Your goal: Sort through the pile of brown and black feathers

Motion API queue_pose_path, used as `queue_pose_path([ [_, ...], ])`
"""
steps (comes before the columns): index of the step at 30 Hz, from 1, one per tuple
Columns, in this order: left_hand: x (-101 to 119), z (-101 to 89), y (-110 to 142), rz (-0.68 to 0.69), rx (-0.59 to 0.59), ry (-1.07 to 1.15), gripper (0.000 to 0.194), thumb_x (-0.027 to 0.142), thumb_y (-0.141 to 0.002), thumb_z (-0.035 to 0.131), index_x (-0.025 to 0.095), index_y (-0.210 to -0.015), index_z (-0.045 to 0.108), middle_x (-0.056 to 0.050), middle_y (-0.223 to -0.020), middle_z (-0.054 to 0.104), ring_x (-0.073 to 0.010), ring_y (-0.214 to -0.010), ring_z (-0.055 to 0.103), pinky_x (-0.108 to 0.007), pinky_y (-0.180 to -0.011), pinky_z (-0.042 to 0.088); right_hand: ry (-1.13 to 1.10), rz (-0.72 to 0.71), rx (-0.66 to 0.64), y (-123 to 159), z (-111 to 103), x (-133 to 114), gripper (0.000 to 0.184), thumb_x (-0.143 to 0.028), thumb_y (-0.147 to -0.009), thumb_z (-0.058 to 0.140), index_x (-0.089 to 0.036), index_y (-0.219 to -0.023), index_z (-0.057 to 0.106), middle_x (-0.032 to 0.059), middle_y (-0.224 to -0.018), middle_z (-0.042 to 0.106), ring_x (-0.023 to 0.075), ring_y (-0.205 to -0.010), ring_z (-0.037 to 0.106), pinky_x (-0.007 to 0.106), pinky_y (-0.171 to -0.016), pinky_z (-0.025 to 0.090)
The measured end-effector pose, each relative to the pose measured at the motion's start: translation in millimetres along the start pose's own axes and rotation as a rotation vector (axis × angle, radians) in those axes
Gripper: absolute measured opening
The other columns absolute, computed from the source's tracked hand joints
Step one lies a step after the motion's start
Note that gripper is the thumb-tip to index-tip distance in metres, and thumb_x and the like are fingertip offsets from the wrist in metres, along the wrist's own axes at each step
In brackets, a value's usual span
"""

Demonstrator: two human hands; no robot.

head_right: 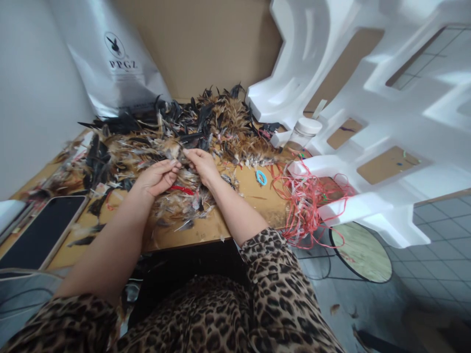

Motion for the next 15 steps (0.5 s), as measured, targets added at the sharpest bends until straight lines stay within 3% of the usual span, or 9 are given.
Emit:
queue_pose_path([
  [7, 0.3, 1.5, 2.3, -0.081, -0.083, 0.162, 0.006, 0.003, -0.078, 0.058, 0.007, -0.075, 0.061, -0.002, -0.065, 0.059, 0.0003, -0.049, 0.052, -0.005, -0.043, 0.041, -0.041, 0.089, -0.216, 1.8, 5.6, 0.4, 0.041, -0.037, -0.055, 0.077, -0.015, -0.086, 0.060, -0.0062, -0.059, 0.055, 0.0017, -0.045, 0.039, 0.016, -0.043, 0.025],
  [10, -0.1, 0.9, 2.0, -0.078, -0.091, 0.145, 0.008, 0.002, -0.078, 0.056, 0.007, -0.077, 0.062, -0.002, -0.065, 0.060, -0.0004, -0.049, 0.053, -0.006, -0.044, 0.043, 0.015, 0.029, -0.210, 1.3, 6.4, 2.4, 0.035, -0.037, -0.055, 0.078, -0.015, -0.073, 0.057, -0.0069, -0.053, 0.053, 0.0020, -0.043, 0.037, 0.016, -0.043, 0.025],
  [15, 3.2, -6.8, -1.2, -0.001, 0.002, 0.003, 0.007, 0.003, -0.075, 0.059, 0.007, -0.076, 0.065, -0.007, -0.071, 0.068, -0.0052, -0.054, 0.060, -0.010, -0.046, 0.047, 0.072, -0.043, -0.120, -0.5, 1.6, -1.3, 0.037, -0.040, -0.056, 0.076, -0.016, -0.062, 0.049, -0.0087, -0.045, 0.044, 0.0024, -0.040, 0.032, 0.017, -0.041, 0.021],
])
Point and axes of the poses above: each hand's wrist, its own y-axis away from the middle knuckle, its own z-axis out of the palm, x = y × z, the point moved 5 cm from there along -y, towards the middle knuckle
